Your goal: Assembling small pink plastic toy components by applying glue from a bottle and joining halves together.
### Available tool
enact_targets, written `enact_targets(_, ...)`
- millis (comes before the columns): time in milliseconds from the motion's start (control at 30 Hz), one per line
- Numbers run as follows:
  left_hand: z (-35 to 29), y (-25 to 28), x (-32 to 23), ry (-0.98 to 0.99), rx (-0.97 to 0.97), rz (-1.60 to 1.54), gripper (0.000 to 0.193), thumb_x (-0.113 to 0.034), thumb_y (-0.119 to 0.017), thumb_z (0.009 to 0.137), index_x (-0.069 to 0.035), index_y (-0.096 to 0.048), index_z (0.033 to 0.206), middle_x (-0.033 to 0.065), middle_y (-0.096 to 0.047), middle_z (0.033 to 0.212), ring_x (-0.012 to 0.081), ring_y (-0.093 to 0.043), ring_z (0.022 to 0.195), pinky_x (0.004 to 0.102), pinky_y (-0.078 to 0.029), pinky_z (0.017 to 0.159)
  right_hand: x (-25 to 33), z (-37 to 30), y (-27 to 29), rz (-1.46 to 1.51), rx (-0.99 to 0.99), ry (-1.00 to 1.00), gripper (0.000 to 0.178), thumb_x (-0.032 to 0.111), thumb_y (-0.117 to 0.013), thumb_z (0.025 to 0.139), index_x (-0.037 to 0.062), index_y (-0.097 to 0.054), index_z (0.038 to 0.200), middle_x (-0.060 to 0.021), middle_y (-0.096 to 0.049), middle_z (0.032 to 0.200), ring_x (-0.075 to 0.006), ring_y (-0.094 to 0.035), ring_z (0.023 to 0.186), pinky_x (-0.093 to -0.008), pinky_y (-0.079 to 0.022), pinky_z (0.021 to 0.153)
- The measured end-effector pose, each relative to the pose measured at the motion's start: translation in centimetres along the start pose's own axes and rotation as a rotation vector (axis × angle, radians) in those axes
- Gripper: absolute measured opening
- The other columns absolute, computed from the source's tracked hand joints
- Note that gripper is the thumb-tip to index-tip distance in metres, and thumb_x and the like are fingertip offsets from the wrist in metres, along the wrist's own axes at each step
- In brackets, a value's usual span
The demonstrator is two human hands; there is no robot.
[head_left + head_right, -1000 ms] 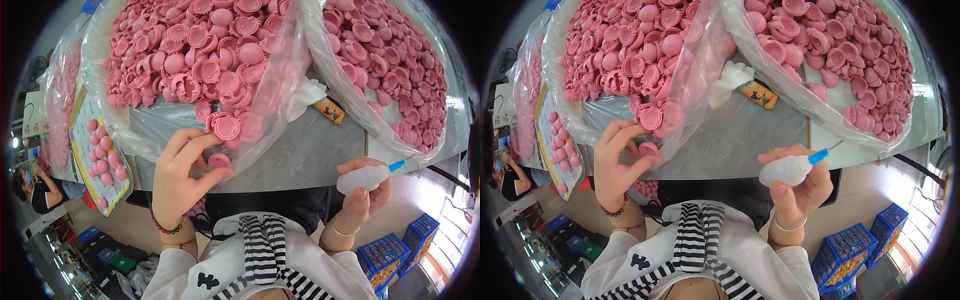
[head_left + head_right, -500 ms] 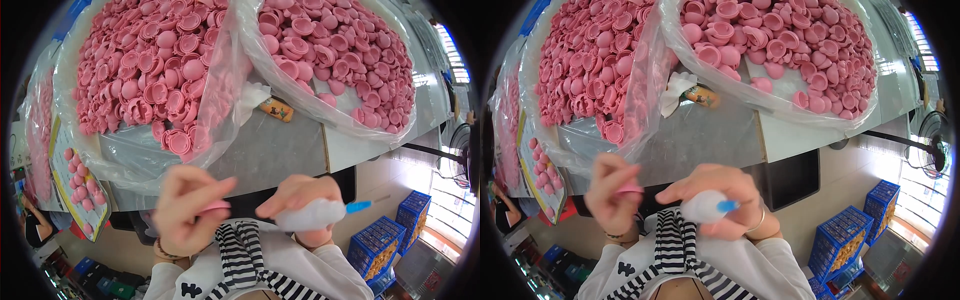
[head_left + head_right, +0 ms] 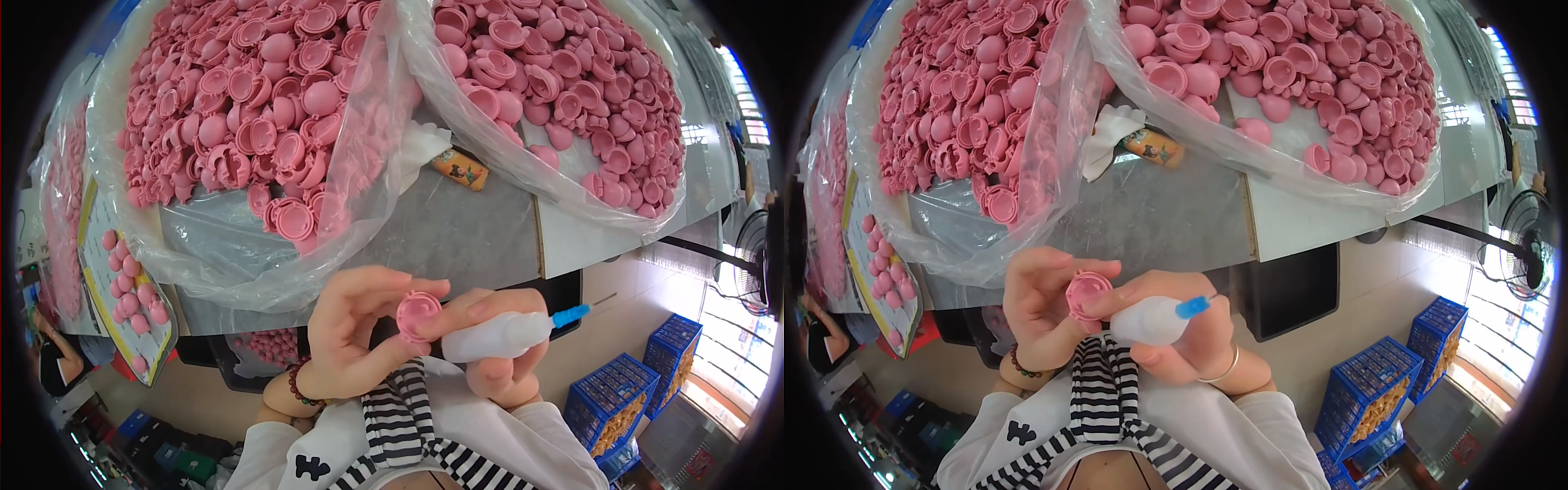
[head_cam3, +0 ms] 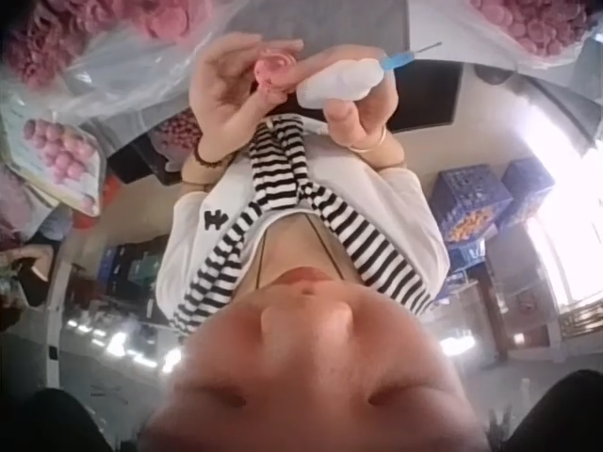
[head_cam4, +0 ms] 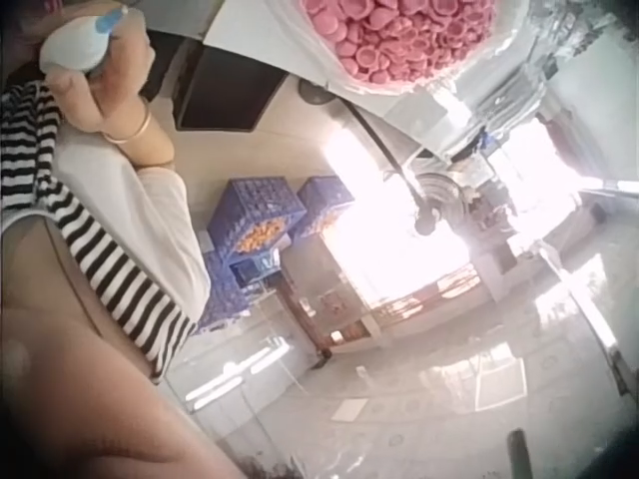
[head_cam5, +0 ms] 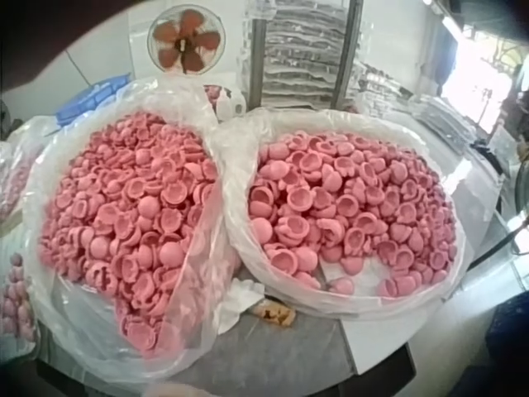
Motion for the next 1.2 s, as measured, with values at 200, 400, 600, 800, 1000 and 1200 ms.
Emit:
enact_targets(200,0.1,-0.1,0.9,0.140,0.095,-0.281,0.043,0.009,-0.059,0.074,0.005,-0.041,0.112,0.0258,-0.044,0.120,0.0202,-0.052,0.103,0.0335,-0.045,0.086,2.4,-0.1,2.7,-0.182,-0.414,0.128,0.045,0.036,-0.067,0.071,0.0057,-0.043,0.095,-0.0019,-0.047,0.066,-0.0099,-0.038,0.051,-0.0238,-0.024,0.044)
enact_targets(400,0.0,0.2,1.5,0.158,0.006,-0.316,0.045,-0.006,-0.066,0.074,0.003,-0.041,0.110,0.0310,-0.045,0.115,0.0266,-0.059,0.091,0.0368,-0.051,0.077,5.3,1.3,1.7,-0.426,-0.195,0.476,0.044,0.041,-0.066,0.073,-0.0007,-0.057,0.082,-0.0002,-0.042,0.061,-0.0104,-0.035,0.049,-0.0238,-0.023,0.041)
enact_targets(600,-0.1,0.7,1.4,0.155,0.001,-0.265,0.043,-0.005,-0.064,0.075,0.003,-0.041,0.111,0.0296,-0.047,0.115,0.0280,-0.059,0.092,0.0372,-0.051,0.078,5.7,1.0,0.3,-0.570,-0.251,0.525,0.052,0.050,-0.061,0.074,-0.0020,-0.064,0.077,-0.0008,-0.048,0.055,-0.0107,-0.040,0.042,-0.0237,-0.027,0.036)
enact_targets(800,-0.2,1.0,1.6,0.172,-0.020,-0.264,0.043,-0.003,-0.065,0.074,0.003,-0.041,0.110,0.0298,-0.047,0.114,0.0282,-0.059,0.092,0.0371,-0.051,0.078,5.7,1.0,-0.4,-0.647,-0.208,0.592,0.055,0.051,-0.058,0.075,-0.0034,-0.064,0.076,-0.0022,-0.049,0.054,-0.0108,-0.041,0.041,-0.0236,-0.028,0.035)
enact_targets(1000,0.0,0.3,1.0,0.100,0.094,-0.341,0.043,0.013,-0.053,0.074,0.007,-0.041,0.115,0.0280,-0.043,0.121,0.0212,-0.050,0.107,0.0300,-0.044,0.086,5.9,0.8,0.6,-0.565,-0.330,0.563,0.055,0.050,-0.057,0.076,-0.0042,-0.063,0.077,-0.0034,-0.053,0.055,-0.0105,-0.042,0.041,-0.0234,-0.028,0.034)
enact_targets(1200,0.0,0.6,0.6,0.067,0.085,-0.248,0.041,0.012,-0.056,0.074,0.008,-0.043,0.113,0.0279,-0.043,0.121,0.0223,-0.051,0.106,0.0318,-0.045,0.086,4.8,1.2,-0.5,-0.692,-0.049,0.504,0.062,0.054,-0.044,0.083,-0.0069,-0.054,0.088,-0.0060,-0.044,0.068,-0.0113,-0.038,0.050,-0.0218,-0.024,0.036)
Point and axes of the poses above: each hand's wrist, its own z-axis towards the middle knuckle, its own y-axis out of the back of the hand, x = y × z, the point moved 8 cm from there along z, towards the middle knuckle
